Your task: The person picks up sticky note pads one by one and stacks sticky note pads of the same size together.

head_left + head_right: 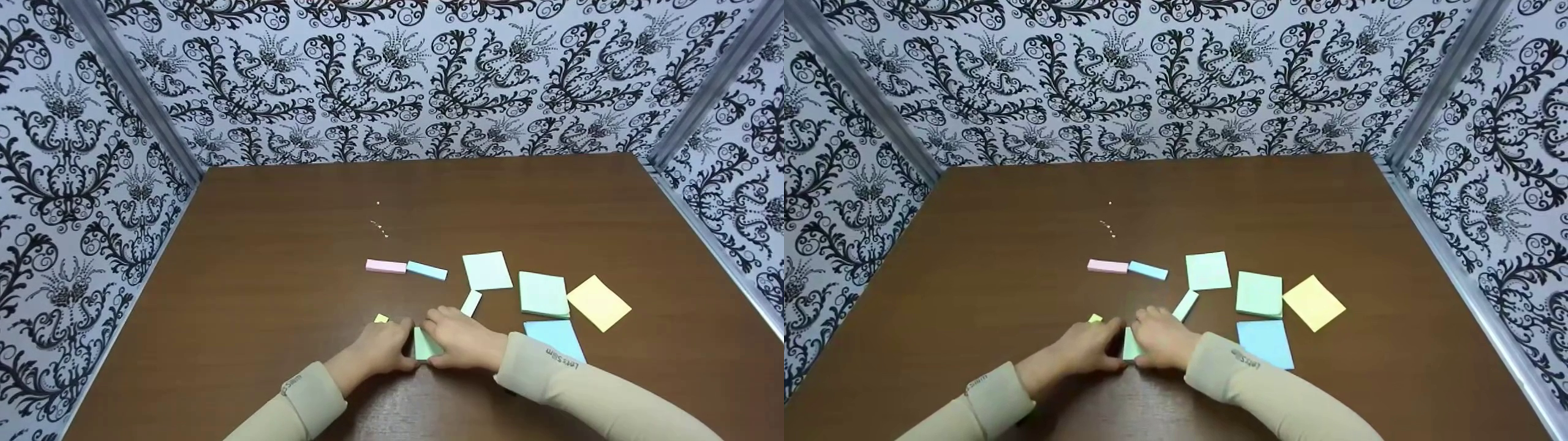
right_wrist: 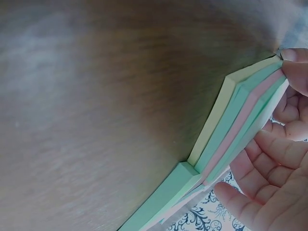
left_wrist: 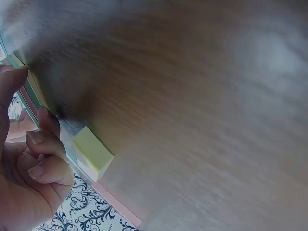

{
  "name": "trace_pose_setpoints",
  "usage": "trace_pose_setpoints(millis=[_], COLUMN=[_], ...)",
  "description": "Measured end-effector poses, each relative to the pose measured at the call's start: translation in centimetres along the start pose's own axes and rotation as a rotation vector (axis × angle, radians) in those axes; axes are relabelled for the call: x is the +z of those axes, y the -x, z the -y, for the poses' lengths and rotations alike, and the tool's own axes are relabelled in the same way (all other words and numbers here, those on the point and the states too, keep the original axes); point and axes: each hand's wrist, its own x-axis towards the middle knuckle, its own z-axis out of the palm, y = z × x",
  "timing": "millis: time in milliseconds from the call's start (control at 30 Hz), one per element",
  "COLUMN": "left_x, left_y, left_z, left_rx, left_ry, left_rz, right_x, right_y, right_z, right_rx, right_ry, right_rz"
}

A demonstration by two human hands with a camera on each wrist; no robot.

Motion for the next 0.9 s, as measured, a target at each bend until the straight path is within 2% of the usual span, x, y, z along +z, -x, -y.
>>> trace_pose_setpoints(millis=[167,533,900], left_x=[-0.02,0.01,0.01], left_y=[0.04,-0.06,-0.06], left_z=[-0.01,-0.02,0.01], left_rx=[0.002,-0.007,-0.006], left_ry=[0.002,0.003,0.006], left_rz=[-0.001,0.02,0.02], right_x=[0.1,0.02,0.27], right_y=[-0.02,-0.02,0.05], right_z=[-0.02,0.09,0.01], right_rx=[-0.006,0.017,0.007], right_ry=[-0.003,-0.02,-0.017], right_rz=[-0.008,0.034,0.012])
